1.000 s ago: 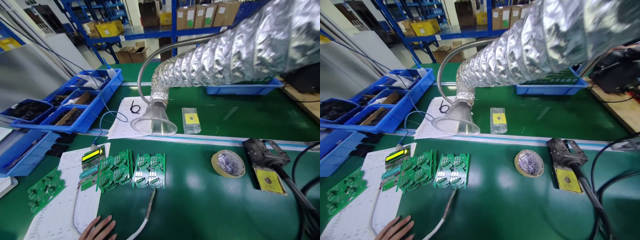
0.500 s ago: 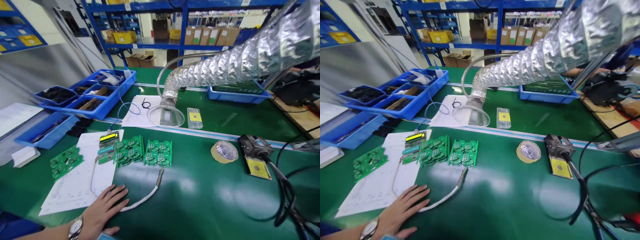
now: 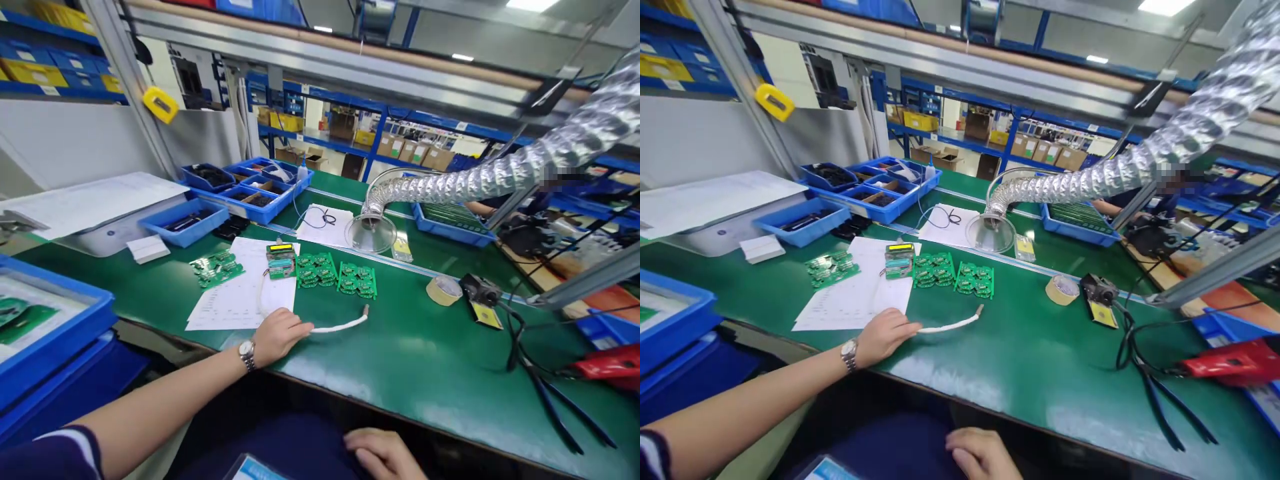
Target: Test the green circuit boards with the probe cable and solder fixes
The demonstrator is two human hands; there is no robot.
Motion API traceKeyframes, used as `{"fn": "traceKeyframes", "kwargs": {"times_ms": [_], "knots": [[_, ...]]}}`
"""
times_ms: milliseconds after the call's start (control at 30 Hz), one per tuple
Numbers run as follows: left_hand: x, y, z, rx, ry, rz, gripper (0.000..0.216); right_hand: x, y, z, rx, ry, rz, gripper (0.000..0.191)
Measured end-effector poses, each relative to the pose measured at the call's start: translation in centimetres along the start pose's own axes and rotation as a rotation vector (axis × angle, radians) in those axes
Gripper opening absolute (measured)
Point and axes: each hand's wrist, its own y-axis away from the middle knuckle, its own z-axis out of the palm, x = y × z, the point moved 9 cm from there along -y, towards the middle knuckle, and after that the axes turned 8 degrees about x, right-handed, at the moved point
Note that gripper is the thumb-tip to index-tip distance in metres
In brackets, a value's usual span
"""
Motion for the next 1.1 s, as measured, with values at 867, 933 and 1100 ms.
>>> {"fn": "traceKeyframes", "kwargs": {"times_ms": [867,933,1100], "knots": [[-22.5,-8.3,3.4,-0.044,0.062,-0.649,0.033,2.6,-21.8,-7.6,0.215,-0.578,0.565,0.035],[-22.4,-8.7,5.5,-0.108,0.061,-0.616,0.035,4.2,-22.4,-7.5,0.259,-0.659,0.591,0.038],[-21.1,-7.9,8.7,-0.318,0.033,-0.545,0.04,10.5,-23.3,-7.8,0.404,-0.742,0.683,0.038]]}}
